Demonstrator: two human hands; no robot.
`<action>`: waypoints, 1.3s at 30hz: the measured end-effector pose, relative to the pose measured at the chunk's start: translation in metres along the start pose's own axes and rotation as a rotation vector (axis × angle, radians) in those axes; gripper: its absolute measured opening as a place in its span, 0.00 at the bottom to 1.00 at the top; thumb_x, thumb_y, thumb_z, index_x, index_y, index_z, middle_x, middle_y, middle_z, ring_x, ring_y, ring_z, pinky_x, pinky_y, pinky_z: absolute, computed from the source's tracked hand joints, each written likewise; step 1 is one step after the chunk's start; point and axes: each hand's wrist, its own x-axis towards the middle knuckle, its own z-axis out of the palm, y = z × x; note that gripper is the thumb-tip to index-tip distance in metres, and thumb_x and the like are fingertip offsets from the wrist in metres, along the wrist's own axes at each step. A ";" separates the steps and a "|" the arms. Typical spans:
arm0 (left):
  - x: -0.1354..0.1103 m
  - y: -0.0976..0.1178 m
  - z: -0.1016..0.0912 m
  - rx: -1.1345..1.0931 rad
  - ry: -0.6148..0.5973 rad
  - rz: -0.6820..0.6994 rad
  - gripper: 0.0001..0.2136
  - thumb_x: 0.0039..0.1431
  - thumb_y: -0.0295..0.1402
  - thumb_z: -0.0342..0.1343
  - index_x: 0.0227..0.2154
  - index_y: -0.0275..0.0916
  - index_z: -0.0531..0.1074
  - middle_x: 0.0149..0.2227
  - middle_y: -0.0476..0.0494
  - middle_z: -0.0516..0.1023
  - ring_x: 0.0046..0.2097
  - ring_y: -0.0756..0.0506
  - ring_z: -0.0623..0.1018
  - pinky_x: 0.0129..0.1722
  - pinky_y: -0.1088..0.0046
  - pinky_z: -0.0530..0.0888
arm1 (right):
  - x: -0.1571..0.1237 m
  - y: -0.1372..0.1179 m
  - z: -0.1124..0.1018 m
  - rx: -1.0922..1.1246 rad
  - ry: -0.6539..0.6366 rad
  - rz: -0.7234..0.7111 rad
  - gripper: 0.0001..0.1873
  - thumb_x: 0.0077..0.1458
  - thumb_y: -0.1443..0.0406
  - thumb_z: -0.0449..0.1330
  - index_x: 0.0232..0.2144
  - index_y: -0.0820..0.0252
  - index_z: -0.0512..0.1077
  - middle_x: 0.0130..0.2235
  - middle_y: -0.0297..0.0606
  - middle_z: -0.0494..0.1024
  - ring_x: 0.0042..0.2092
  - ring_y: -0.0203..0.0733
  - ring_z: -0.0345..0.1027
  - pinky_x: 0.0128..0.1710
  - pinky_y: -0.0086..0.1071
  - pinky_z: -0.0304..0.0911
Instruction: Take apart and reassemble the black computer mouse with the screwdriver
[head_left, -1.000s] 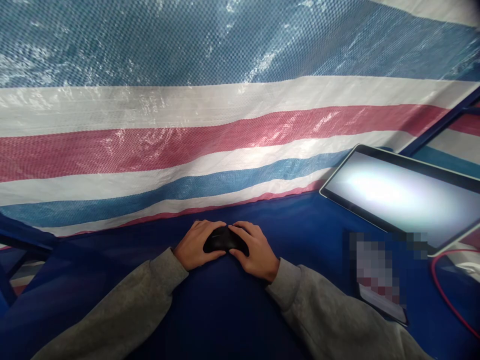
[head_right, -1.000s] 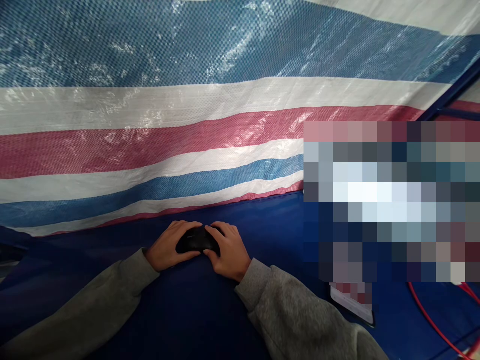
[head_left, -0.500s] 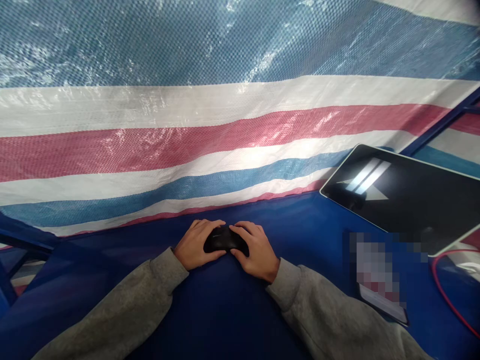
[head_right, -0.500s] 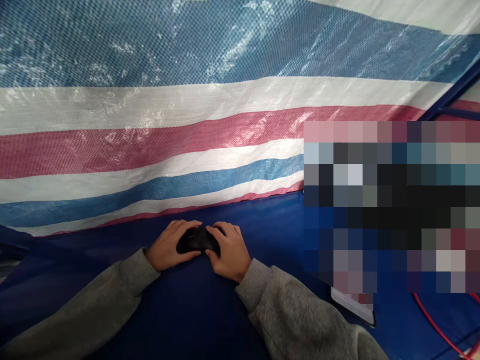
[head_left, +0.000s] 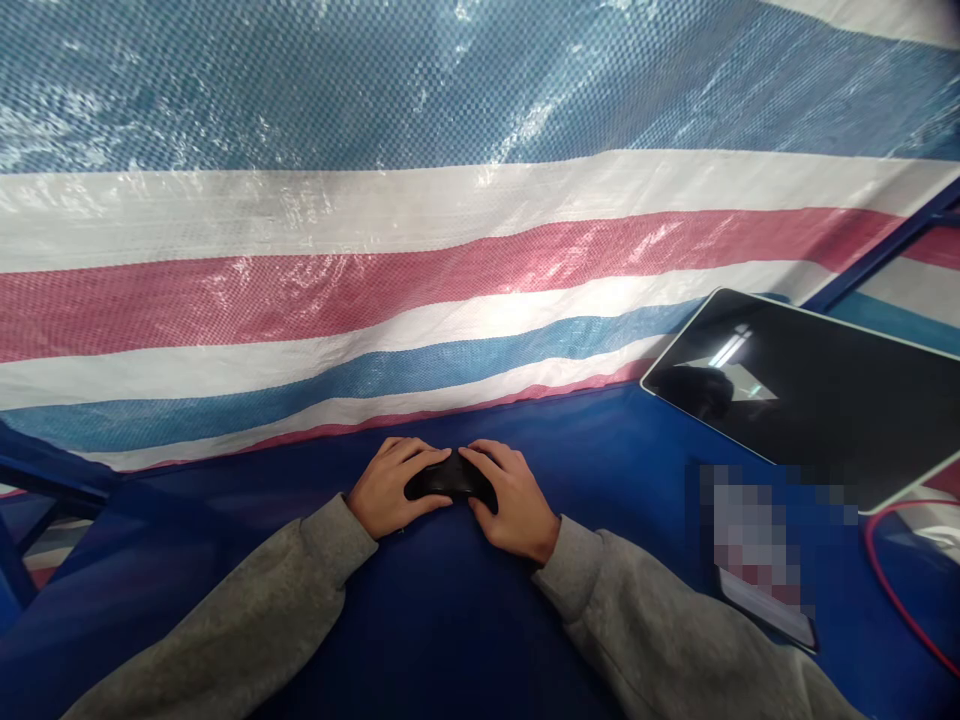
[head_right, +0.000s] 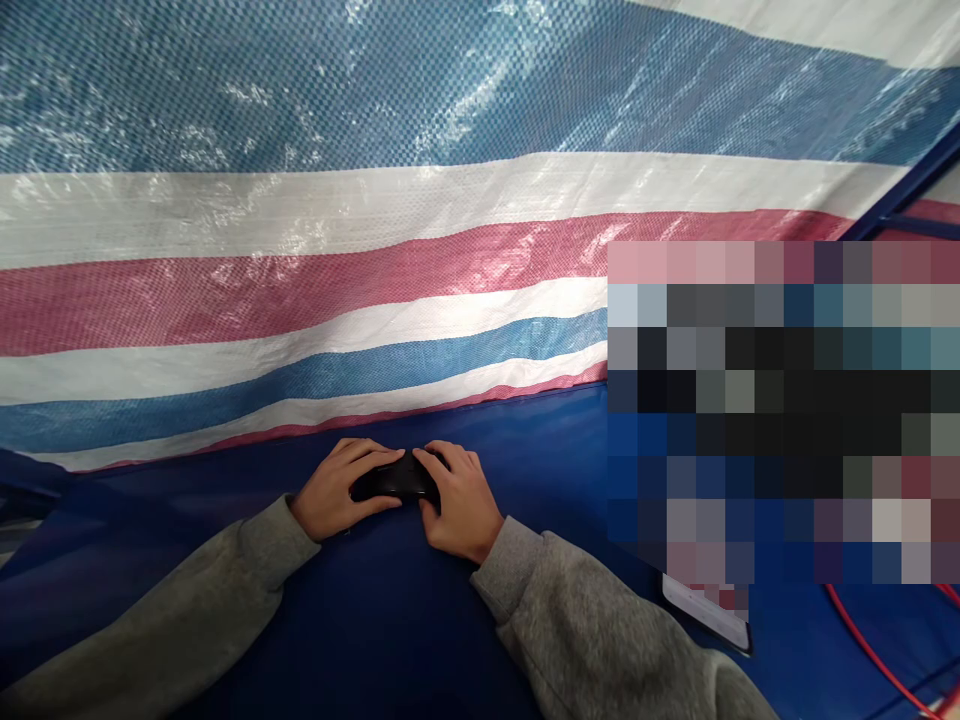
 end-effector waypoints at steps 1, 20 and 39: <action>0.000 0.000 0.000 0.004 0.007 0.002 0.25 0.54 0.49 0.61 0.51 0.41 0.72 0.44 0.40 0.79 0.45 0.40 0.76 0.47 0.60 0.71 | 0.000 0.000 0.000 -0.003 -0.003 -0.005 0.32 0.45 0.72 0.58 0.56 0.62 0.65 0.54 0.50 0.69 0.54 0.54 0.63 0.54 0.50 0.60; 0.002 0.003 -0.003 -0.016 0.057 -0.201 0.15 0.64 0.42 0.50 0.49 0.41 0.72 0.43 0.44 0.81 0.43 0.42 0.79 0.50 0.60 0.69 | 0.001 0.003 0.004 -0.031 0.096 0.092 0.20 0.63 0.60 0.55 0.56 0.56 0.65 0.48 0.44 0.76 0.45 0.49 0.70 0.47 0.45 0.66; 0.010 -0.006 -0.018 0.484 -0.098 -0.573 0.11 0.58 0.39 0.52 0.41 0.43 0.74 0.20 0.46 0.76 0.23 0.42 0.76 0.25 0.72 0.65 | 0.000 0.005 0.004 -0.042 0.062 -0.069 0.23 0.59 0.65 0.60 0.56 0.54 0.67 0.55 0.47 0.69 0.56 0.52 0.63 0.54 0.51 0.63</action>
